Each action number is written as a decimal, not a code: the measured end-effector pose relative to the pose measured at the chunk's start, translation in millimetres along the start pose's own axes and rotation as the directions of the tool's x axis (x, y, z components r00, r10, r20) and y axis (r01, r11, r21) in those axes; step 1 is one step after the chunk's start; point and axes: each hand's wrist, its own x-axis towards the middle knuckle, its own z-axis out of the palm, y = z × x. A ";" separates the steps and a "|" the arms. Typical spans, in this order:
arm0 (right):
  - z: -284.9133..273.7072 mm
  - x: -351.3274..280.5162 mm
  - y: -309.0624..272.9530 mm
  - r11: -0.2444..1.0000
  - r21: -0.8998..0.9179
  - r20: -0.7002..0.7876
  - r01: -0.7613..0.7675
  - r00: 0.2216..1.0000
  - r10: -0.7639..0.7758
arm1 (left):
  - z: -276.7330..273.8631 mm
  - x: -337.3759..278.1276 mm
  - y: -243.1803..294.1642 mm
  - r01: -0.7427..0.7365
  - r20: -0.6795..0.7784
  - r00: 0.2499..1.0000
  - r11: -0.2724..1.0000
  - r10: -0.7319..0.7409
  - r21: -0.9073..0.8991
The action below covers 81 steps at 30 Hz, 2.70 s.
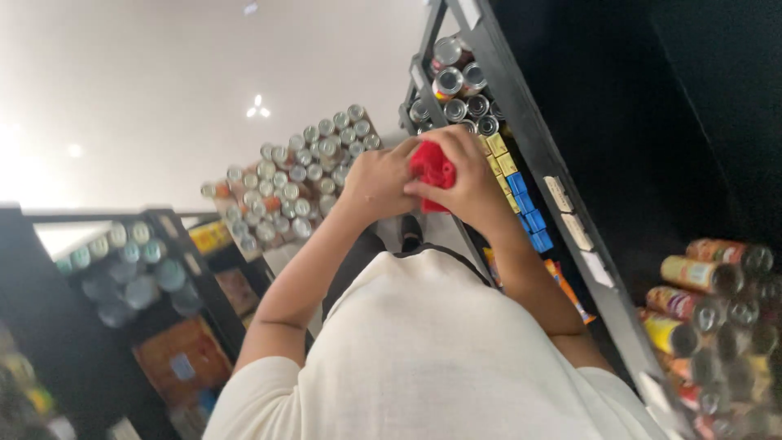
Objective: Cleaning canned goods with a cloth and organizing them on grocery store shelves.
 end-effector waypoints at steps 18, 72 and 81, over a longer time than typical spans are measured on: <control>-20.8 13.1 28.0 0.929 0.341 -0.286 -0.144 0.925 0.248 | 11.5 88.4 -52.8 -0.204 -0.116 0.973 0.513 0.198 -0.834; 56.3 73.6 64.8 0.896 0.388 -0.651 -0.215 0.625 0.432 | 16.4 143.5 -59.2 0.031 0.149 0.965 -0.471 -0.215 -0.881; 43.0 87.6 57.6 1.000 -0.005 -0.757 -0.018 0.654 0.008 | 37.6 118.1 -75.9 0.024 0.084 0.984 -0.355 -0.155 -0.934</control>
